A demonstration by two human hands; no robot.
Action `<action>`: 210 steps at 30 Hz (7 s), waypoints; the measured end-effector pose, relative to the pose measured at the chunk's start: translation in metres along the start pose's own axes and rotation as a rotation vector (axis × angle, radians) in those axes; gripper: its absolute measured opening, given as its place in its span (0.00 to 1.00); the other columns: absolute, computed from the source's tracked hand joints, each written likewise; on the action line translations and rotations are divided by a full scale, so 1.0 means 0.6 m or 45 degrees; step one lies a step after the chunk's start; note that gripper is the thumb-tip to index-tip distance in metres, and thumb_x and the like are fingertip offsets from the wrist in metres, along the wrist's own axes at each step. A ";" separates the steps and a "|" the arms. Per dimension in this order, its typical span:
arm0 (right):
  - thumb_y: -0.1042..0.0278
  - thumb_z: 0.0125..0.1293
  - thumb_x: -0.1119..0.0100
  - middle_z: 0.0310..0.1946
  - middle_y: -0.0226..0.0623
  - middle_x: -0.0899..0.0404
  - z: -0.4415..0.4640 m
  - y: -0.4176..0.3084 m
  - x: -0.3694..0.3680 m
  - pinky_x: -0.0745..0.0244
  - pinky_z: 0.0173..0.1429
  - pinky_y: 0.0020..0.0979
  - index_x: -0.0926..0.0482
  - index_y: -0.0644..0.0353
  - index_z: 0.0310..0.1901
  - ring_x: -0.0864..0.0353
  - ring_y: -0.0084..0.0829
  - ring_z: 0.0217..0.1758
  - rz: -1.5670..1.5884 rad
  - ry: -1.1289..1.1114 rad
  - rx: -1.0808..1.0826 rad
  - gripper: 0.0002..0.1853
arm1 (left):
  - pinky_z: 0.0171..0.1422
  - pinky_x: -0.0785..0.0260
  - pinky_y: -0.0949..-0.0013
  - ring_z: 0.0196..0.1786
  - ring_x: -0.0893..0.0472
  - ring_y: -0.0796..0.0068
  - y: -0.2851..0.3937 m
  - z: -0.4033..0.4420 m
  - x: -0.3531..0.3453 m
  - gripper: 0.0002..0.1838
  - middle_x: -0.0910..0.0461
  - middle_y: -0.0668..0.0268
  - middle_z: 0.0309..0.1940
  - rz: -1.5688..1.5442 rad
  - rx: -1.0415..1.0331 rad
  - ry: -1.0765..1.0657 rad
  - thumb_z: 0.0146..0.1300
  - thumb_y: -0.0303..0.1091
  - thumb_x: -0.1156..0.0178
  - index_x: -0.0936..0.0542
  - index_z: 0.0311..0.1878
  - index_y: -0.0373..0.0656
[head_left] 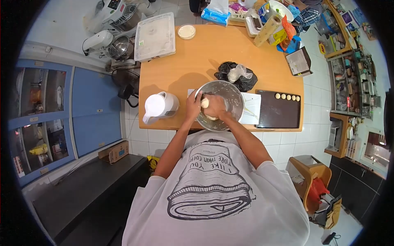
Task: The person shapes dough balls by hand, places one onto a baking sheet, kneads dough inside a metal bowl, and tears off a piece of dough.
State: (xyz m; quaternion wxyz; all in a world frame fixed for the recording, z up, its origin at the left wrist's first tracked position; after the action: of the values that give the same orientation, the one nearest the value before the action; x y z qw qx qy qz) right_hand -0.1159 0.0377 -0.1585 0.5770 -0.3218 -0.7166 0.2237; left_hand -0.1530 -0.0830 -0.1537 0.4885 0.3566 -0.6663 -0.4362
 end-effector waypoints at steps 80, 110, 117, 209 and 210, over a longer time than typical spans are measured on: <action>0.52 0.55 0.29 0.56 0.52 0.18 -0.015 0.015 -0.004 0.25 0.65 0.55 0.20 0.63 0.51 0.22 0.52 0.65 -0.276 -0.148 0.126 0.27 | 0.55 0.25 0.54 0.47 0.14 0.46 -0.012 -0.014 0.023 0.18 0.13 0.45 0.45 0.098 -0.082 0.083 0.82 0.40 0.46 0.17 0.57 0.33; 0.54 0.54 0.25 0.63 0.53 0.22 0.007 -0.007 -0.032 0.22 0.69 0.57 0.22 0.57 0.59 0.25 0.62 0.70 -0.356 -0.314 0.225 0.32 | 0.58 0.23 0.58 0.51 0.11 0.55 -0.033 0.015 0.027 0.20 0.11 0.46 0.48 0.149 -0.050 0.084 0.80 0.42 0.41 0.17 0.59 0.33; 0.50 0.63 0.27 0.66 0.66 0.27 -0.115 -0.048 0.044 0.30 0.76 0.53 0.34 0.57 0.76 0.29 0.64 0.74 -0.443 0.114 0.491 0.43 | 0.57 0.24 0.58 0.49 0.12 0.54 0.001 0.010 0.034 0.19 0.12 0.46 0.47 0.025 -0.046 0.077 0.81 0.41 0.42 0.17 0.58 0.33; 0.51 0.73 0.37 0.71 0.47 0.28 0.000 -0.018 0.004 0.28 0.68 0.68 0.27 0.50 0.72 0.30 0.51 0.76 -0.880 0.002 0.416 0.29 | 0.57 0.24 0.52 0.51 0.13 0.43 -0.017 0.009 0.036 0.18 0.13 0.43 0.47 0.130 -0.079 0.234 0.81 0.41 0.43 0.17 0.56 0.34; 0.50 0.71 0.35 0.70 0.47 0.28 0.011 -0.016 0.004 0.26 0.67 0.67 0.27 0.51 0.71 0.29 0.51 0.75 -0.845 -0.012 0.403 0.30 | 0.56 0.24 0.52 0.51 0.13 0.43 -0.011 0.009 0.038 0.17 0.13 0.43 0.47 0.143 -0.093 0.238 0.81 0.40 0.43 0.17 0.56 0.34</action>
State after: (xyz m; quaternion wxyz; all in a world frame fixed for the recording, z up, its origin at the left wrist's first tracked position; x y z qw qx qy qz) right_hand -0.1245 0.0331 -0.1515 0.6573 0.0225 -0.7413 0.1339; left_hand -0.1639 -0.1049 -0.1528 0.5849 0.3397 -0.6205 -0.3968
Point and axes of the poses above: each hand's wrist, its own z-axis towards the middle knuckle, its own x-axis out of the back of the hand, y = z × x, the point moved 10 cm from there along z, towards the middle knuckle
